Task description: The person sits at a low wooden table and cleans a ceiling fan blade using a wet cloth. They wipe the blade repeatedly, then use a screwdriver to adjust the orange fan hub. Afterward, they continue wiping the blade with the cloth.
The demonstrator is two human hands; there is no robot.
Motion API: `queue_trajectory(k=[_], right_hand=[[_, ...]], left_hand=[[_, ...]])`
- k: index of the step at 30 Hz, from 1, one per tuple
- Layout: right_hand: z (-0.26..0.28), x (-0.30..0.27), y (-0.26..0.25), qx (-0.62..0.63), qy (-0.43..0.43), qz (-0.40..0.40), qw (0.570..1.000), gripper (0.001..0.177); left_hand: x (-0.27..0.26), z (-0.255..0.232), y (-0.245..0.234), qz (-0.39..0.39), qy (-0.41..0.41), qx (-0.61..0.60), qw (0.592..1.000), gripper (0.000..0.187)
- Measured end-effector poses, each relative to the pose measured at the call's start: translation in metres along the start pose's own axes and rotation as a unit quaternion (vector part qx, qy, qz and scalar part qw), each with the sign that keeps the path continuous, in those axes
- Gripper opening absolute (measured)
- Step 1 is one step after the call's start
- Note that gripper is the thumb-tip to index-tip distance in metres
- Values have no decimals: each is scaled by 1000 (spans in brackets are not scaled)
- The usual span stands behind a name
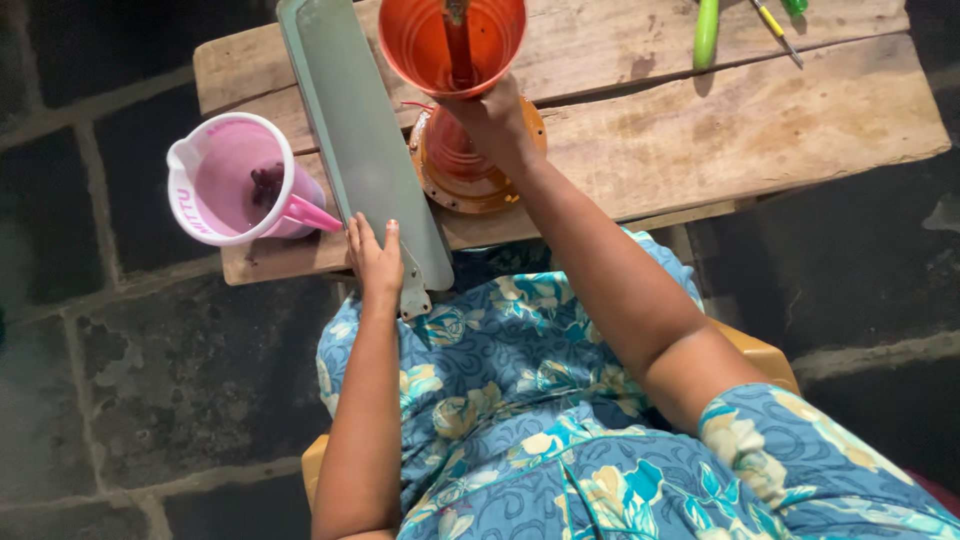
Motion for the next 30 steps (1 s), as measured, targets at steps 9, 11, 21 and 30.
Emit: queue_trajectory(k=[9, 11, 21, 30], right_hand=[[-58, -25, -22, 82, 21, -103, 991, 5], [-35, -32, -22, -291, -61, -49, 954, 5], [-65, -49, -141, -21, -60, -187, 980, 16], [-77, -58, -258, 10, -21, -195, 981, 11]], left_hand=[[-10, -38, -22, -52, 64, 26, 996, 73], [-9, -40, -24, -49, 39, 48, 997, 76], [-11, -36, -16, 4, -46, 85, 995, 113], [-9, -41, -17, -22, -44, 79, 996, 131]])
Point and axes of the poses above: each hand's wrist, its own x-axis towards the middle knuckle, its own y-axis out of the palm, z = x × y, the point moved 7 cm from there along x, towards the middle knuckle, and after that the axes turned 12 degrees about z, right-handed, at the moved point
